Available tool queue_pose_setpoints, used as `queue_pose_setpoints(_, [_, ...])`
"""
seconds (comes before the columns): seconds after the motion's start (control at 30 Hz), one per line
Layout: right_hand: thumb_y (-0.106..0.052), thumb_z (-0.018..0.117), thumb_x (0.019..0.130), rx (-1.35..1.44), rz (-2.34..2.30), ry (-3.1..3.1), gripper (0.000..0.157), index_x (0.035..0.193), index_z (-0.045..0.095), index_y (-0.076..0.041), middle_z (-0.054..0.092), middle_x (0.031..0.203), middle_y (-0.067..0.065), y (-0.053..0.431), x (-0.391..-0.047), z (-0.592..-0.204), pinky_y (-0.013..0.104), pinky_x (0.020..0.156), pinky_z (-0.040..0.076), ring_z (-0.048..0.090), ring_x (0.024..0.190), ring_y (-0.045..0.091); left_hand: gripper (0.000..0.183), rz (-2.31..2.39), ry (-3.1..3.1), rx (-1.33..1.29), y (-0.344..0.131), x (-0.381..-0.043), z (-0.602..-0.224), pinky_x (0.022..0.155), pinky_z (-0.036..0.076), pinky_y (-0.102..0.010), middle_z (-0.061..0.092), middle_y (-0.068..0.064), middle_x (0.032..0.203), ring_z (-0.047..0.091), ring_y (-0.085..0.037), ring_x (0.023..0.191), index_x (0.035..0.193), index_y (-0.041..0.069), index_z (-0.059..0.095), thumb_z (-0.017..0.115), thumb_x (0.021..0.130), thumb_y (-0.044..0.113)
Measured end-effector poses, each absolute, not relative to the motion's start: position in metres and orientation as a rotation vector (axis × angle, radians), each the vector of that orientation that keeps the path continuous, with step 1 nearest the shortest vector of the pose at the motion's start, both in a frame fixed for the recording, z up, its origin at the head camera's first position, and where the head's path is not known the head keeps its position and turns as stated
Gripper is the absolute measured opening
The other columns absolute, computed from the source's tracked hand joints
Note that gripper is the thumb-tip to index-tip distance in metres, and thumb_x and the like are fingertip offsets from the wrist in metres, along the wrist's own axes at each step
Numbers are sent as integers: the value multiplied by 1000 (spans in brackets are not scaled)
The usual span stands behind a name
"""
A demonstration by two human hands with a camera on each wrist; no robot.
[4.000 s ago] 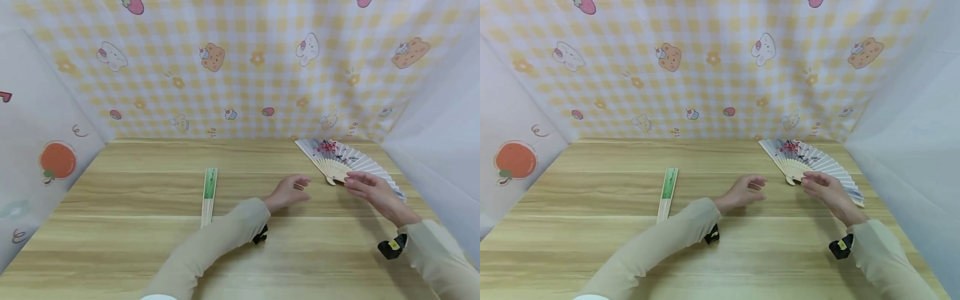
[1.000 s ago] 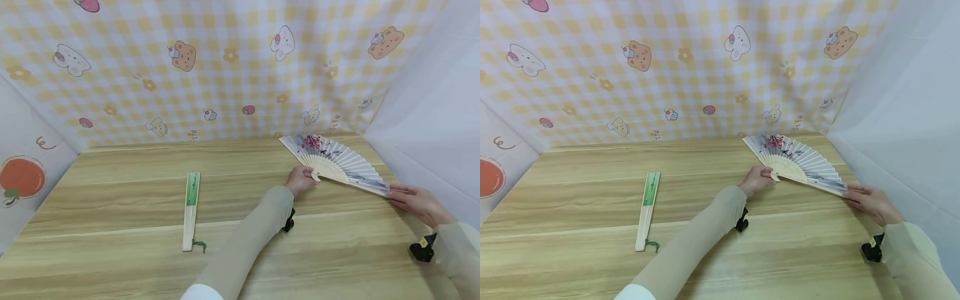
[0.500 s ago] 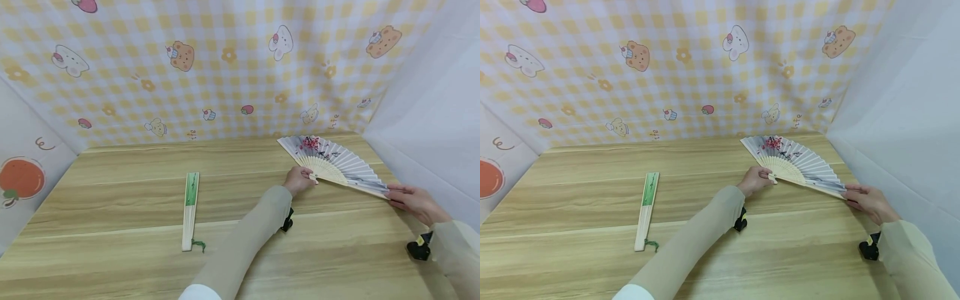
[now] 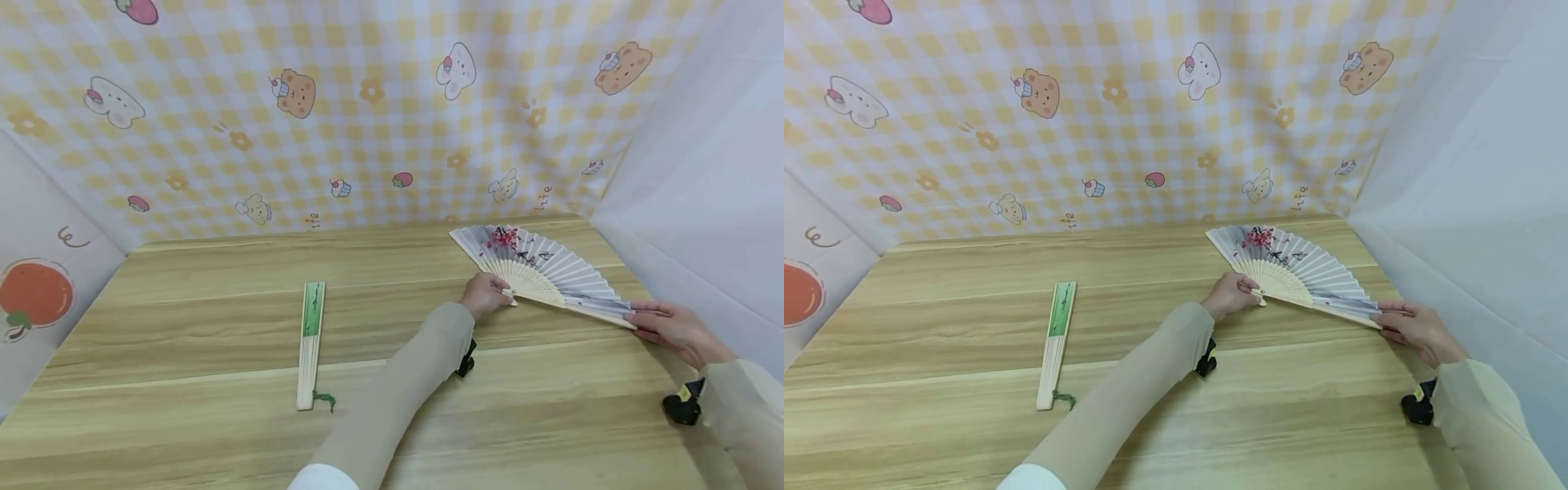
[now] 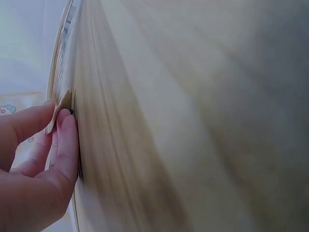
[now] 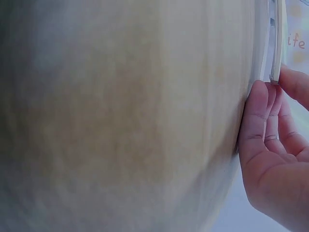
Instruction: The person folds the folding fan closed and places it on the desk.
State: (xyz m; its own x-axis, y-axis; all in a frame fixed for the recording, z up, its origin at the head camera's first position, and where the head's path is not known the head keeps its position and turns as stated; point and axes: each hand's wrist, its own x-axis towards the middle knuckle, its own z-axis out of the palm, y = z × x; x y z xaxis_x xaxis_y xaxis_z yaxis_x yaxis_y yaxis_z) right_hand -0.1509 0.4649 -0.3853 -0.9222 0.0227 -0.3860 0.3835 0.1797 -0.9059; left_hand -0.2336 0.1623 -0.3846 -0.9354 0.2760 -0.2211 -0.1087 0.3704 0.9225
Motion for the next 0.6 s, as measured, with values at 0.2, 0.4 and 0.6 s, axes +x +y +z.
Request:
queue_pose_setpoints(0.2, [-13,60,86,387,-1785,2178,21,83,59,-34,56,84,-23,465,-151,-384,18,68,52,56,75,-4,13,1608,2274,111,163,-232,-384,47,42,-14,51,1,59,50,-8,53,82,-1,66,70,71,-6])
queue_pose_setpoints(0.4, [-13,59,87,379,-1787,2167,20,84,58,-33,56,84,-22,464,-149,-383,19,68,52,57,76,-3,13,1615,2261,88,162,-231,-385,48,48,-18,56,-2,61,58,-14,56,82,-1,66,70,71,-6])
queue_pose_setpoints(0.6, [-12,59,87,378,-1794,2162,20,84,59,-32,57,84,-19,462,-148,-382,20,68,52,57,75,-1,11,1620,2265,76,161,-232,-386,48,46,-18,58,-3,61,56,-12,53,79,0,66,71,71,-4])
